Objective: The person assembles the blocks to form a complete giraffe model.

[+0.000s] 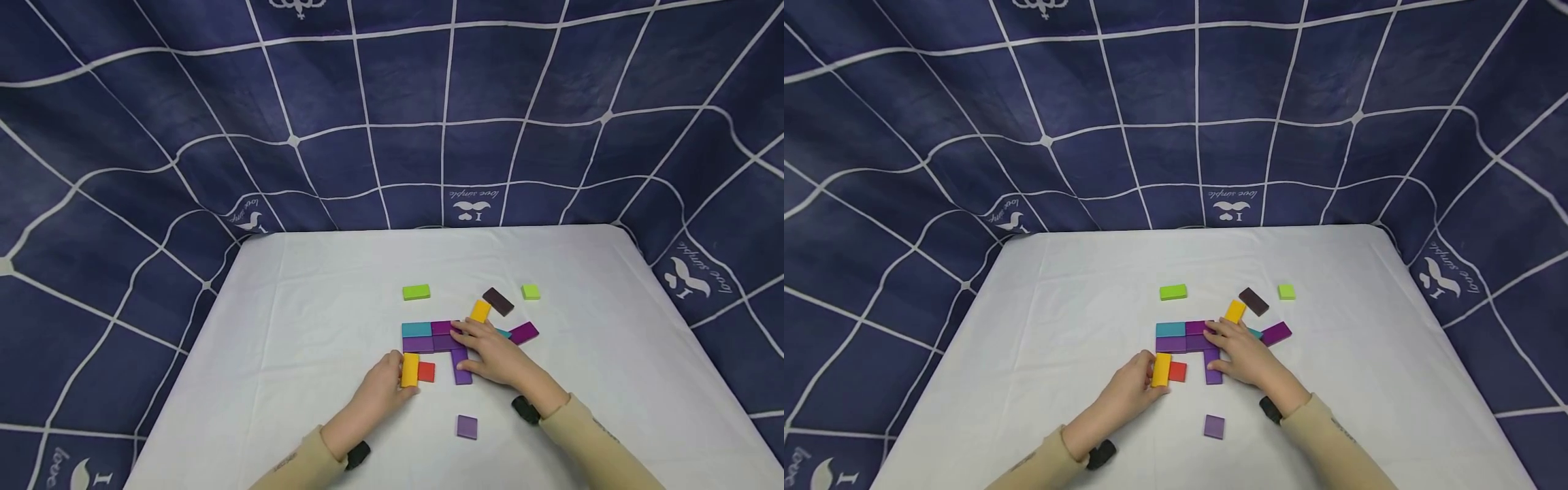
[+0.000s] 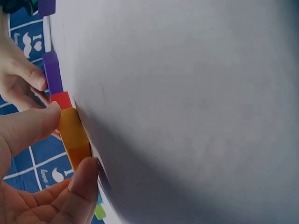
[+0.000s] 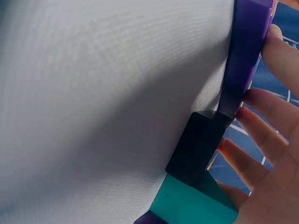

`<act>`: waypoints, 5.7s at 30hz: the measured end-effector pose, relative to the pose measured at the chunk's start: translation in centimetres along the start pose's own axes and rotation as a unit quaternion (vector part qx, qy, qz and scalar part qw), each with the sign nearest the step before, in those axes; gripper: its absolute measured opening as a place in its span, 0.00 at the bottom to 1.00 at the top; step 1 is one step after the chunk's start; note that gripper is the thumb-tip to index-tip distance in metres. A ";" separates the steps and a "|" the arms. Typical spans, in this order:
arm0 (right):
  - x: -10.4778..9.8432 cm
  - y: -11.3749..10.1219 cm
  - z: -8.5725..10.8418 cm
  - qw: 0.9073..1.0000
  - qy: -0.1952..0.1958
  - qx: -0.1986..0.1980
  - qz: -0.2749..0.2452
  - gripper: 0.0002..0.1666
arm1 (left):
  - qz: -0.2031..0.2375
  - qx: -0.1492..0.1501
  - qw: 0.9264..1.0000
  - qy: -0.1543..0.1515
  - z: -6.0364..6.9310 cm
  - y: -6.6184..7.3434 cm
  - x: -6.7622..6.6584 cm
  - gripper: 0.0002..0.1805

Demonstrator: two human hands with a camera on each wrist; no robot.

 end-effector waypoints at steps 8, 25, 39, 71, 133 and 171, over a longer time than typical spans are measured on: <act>-0.1 0.1 0.1 1.000 0.002 -0.001 0.000 0.38 | -0.015 0.002 1.000 0.018 0.1 0.6 0.2 0.30; -0.2 0.1 0.1 1.000 0.002 0.000 -0.007 0.37 | -0.168 0.133 0.973 0.084 -0.6 3.2 -0.3 0.22; 0.2 0.3 0.0 1.000 -0.004 0.004 -0.010 0.38 | -0.236 0.215 0.946 0.060 -1.9 4.7 1.2 0.14; 0.5 -0.4 0.4 1.000 -0.008 -0.006 -0.007 0.38 | -0.241 0.273 0.931 0.016 4.2 2.7 0.1 0.20; 0.3 0.3 0.1 1.000 -0.007 0.003 0.000 0.38 | -0.206 0.275 0.932 -0.118 0.5 0.9 -1.2 0.34; 0.0 0.3 0.1 1.000 -0.004 0.003 0.001 0.37 | -0.157 0.220 0.957 -0.100 -0.5 0.7 -2.0 0.35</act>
Point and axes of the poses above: each hand's wrist, its own z-axis away from the middle knuckle, its own x-axis out of the palm, y = z × x, the point moved 6 cm from there along -z, towards the middle knuckle, and after that the axes turned 5 degrees about z, right-handed, at the moved point
